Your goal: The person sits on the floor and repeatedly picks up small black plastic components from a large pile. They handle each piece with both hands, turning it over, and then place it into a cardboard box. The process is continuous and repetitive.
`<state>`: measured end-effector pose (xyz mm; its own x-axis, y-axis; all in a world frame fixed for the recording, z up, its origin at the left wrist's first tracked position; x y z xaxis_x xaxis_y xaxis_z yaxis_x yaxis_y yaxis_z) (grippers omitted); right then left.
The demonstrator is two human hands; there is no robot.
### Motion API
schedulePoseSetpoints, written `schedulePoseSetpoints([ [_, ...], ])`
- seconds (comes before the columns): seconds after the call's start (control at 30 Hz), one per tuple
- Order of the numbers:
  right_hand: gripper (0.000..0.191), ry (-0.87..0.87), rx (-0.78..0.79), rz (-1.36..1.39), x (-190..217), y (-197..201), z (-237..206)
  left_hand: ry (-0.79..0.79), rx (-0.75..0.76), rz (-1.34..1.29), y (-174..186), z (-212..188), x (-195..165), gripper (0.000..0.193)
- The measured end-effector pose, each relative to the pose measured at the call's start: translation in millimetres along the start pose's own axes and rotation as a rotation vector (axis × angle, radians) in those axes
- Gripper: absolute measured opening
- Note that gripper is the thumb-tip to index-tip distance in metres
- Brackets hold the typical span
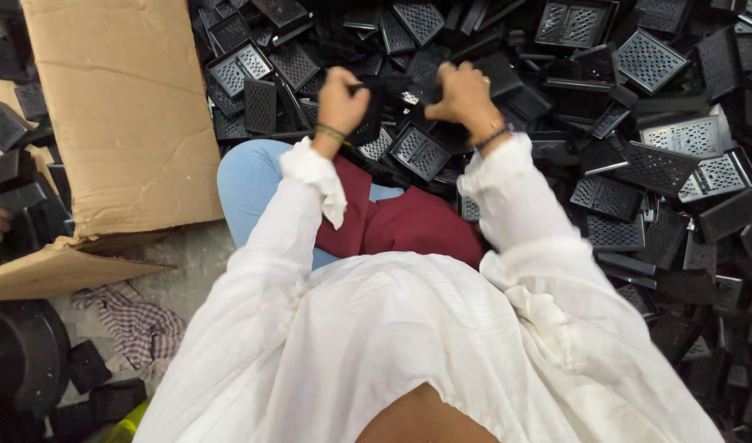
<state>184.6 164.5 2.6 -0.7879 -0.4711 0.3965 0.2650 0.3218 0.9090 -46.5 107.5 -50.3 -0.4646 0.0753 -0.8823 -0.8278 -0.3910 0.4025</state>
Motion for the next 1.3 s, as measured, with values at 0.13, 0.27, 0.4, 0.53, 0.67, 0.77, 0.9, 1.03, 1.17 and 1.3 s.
schedulePoseSetpoints([
  [0.13,0.055,0.105,-0.484,0.433,38.0,22.1,-44.2,0.32,-0.101,-0.406,12.0,-8.8,23.0,0.026],
  [0.27,0.049,0.206,-0.489,1.004,93.2,-10.2,-73.0,0.519,0.09,-1.013,-11.4,-34.6,4.0,0.024],
  [0.4,0.049,0.209,-0.582,0.833,105.7,-15.9,-83.7,0.641,0.111,-1.329,-19.1,-55.6,-32.4,0.034],
  [0.53,0.049,0.207,-0.528,1.014,98.4,-11.2,-80.8,0.721,0.124,-1.288,-6.2,-54.3,-50.1,0.061],
  [0.67,0.048,0.249,-0.508,1.218,103.6,-8.5,-83.4,0.711,0.099,-1.261,2.8,-45.0,-49.6,0.075],
  [0.77,0.048,0.205,-0.462,1.139,108.4,-10.5,-87.1,0.656,0.136,-1.204,-1.8,-45.4,-48.8,0.077],
  [0.9,0.049,0.118,-0.415,1.107,107.2,-17.1,-87.2,0.595,0.124,-1.151,-10.3,-47.2,-50.0,0.076],
  [1.03,0.052,0.208,-0.459,1.177,107.5,-22.5,-87.1,0.558,0.148,-1.123,-12.1,-50.1,-52.5,0.076],
  [1.17,0.052,0.251,-0.531,1.091,111.8,-29.5,-91.6,0.389,0.21,-1.086,-11.9,-56.0,-63.4,0.058],
  [1.3,0.046,0.252,-0.479,1.226,104.8,-30.2,-89.0,0.393,0.255,-1.07,-10.0,-55.1,-67.3,0.054],
])
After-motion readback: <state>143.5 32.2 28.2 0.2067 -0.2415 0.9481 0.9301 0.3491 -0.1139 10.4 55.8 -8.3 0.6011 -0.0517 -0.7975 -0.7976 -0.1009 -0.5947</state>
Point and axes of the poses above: each hand's wrist, its own z-axis towards the middle knuckle, its own y-axis out of the back of the hand, x = y × z, the point moved 5 cm from there along z, towards the middle knuckle, and after that the axes turned 6 degrees about y, right-handed, at the moved point
